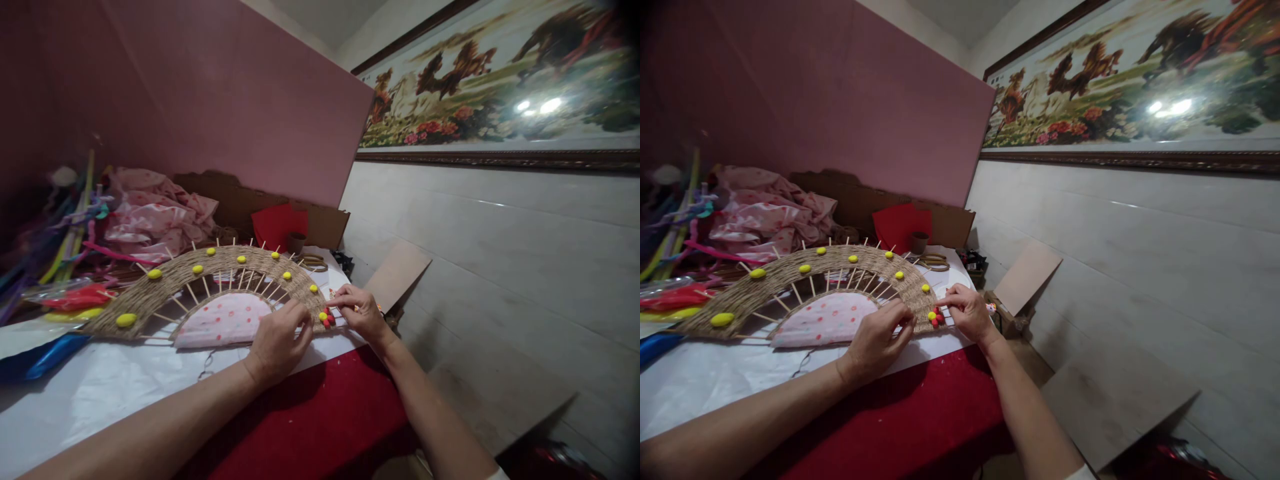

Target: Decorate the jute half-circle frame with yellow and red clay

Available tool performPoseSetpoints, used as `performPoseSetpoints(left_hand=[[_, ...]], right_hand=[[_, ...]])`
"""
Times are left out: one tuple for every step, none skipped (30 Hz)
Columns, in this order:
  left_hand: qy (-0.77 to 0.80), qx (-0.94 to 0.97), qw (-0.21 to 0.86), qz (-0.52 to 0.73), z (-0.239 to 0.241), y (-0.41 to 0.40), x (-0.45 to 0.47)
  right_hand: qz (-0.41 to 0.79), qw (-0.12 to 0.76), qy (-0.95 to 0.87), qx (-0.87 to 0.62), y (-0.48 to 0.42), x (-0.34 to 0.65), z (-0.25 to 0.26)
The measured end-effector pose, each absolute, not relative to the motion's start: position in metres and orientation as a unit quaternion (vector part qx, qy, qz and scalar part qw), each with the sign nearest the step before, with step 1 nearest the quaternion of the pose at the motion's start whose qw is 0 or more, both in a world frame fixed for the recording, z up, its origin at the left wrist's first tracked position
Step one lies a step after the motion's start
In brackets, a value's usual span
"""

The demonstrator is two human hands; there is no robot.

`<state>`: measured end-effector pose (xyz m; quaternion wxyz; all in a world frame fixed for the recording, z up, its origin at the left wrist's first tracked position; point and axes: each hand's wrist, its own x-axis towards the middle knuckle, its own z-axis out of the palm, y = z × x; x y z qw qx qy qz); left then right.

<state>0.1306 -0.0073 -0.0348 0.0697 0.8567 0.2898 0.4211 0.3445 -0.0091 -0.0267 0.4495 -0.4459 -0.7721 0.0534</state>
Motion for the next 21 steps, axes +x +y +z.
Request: performPoseSetpoints(left_hand=[[0.292, 0.857, 0.068, 0.42, -0.0348, -0.0074, 0.1307], [0.293, 0.856, 0.065, 0.42, -0.0349, -0.0074, 0.1307], [0.293, 0.856, 0.063, 0.421, -0.0349, -0.0075, 0.1308], [0.294, 0.856, 0.061, 0.421, -0.0349, -0.0076, 0.1307], [0.294, 0.856, 0.059, 0.422, -0.0348, -0.0077, 0.1307], [0.293, 0.856, 0.059, 0.422, -0.0347, -0.0078, 0.1306], [0.294, 0.855, 0.058, 0.423, -0.0346, -0.0079, 0.1305], [0.295, 0.855, 0.056, 0.423, -0.0345, -0.0079, 0.1305], [0.298, 0.854, 0.051, 0.423, -0.0344, -0.008, 0.1306], [0.303, 0.854, 0.042, 0.422, -0.0344, -0.0079, 0.131], [0.31, 0.854, 0.031, 0.418, -0.0344, -0.0078, 0.1315], [0.318, 0.854, 0.017, 0.411, -0.0345, -0.0076, 0.1322], [0.328, 0.855, 0.002, 0.403, -0.0348, -0.0071, 0.133], [0.336, 0.855, -0.013, 0.394, -0.0352, -0.0066, 0.1339], [0.343, 0.856, -0.027, 0.386, -0.0358, -0.0059, 0.1347], [0.349, 0.857, -0.038, 0.377, -0.0363, -0.0053, 0.1354], [0.355, 0.858, -0.046, 0.368, -0.0369, -0.0046, 0.1359], [0.36, 0.86, -0.05, 0.358, -0.0373, -0.004, 0.1362], [0.366, 0.862, -0.05, 0.348, -0.0376, -0.0035, 0.1364], [0.372, 0.863, -0.048, 0.338, -0.0377, -0.0031, 0.1364], [0.378, 0.864, -0.044, 0.328, -0.0376, -0.0027, 0.1365]], right_hand=[[0.043, 0.444, -0.775, -0.449, -0.0092, 0.3442, -0.0272], [0.034, 0.435, -0.778, -0.452, -0.0093, 0.3438, -0.0277], [0.028, 0.427, -0.781, -0.454, -0.0093, 0.3433, -0.0283], [0.024, 0.419, -0.784, -0.457, -0.0094, 0.3427, -0.0289], [0.02, 0.413, -0.787, -0.458, -0.0093, 0.3422, -0.0295], [0.018, 0.408, -0.789, -0.459, -0.0093, 0.3419, -0.03], [0.016, 0.406, -0.79, -0.46, -0.0092, 0.3418, -0.0303], [0.015, 0.406, -0.79, -0.46, -0.0092, 0.342, -0.0304], [0.014, 0.408, -0.789, -0.459, -0.0092, 0.3424, -0.0304], [0.013, 0.413, -0.787, -0.458, -0.0091, 0.3429, -0.0302], [0.012, 0.419, -0.784, -0.457, -0.0091, 0.3436, -0.0298], [0.01, 0.426, -0.781, -0.457, -0.0092, 0.3443, -0.0294], [0.007, 0.432, -0.778, -0.457, -0.0093, 0.3449, -0.029], [0.004, 0.436, -0.775, -0.458, -0.0094, 0.3454, -0.0287], [0.001, 0.436, -0.774, -0.459, -0.0095, 0.3457, -0.0284], [-0.002, 0.434, -0.775, -0.459, -0.0097, 0.3459, -0.0283], [-0.004, 0.43, -0.777, -0.459, -0.0098, 0.346, -0.0283], [-0.005, 0.425, -0.78, -0.459, -0.01, 0.346, -0.0284], [-0.005, 0.422, -0.782, -0.459, -0.0101, 0.3459, -0.0285], [-0.004, 0.42, -0.782, -0.46, -0.0101, 0.3458, -0.0288], [-0.004, 0.418, -0.782, -0.461, -0.0101, 0.3456, -0.029]])
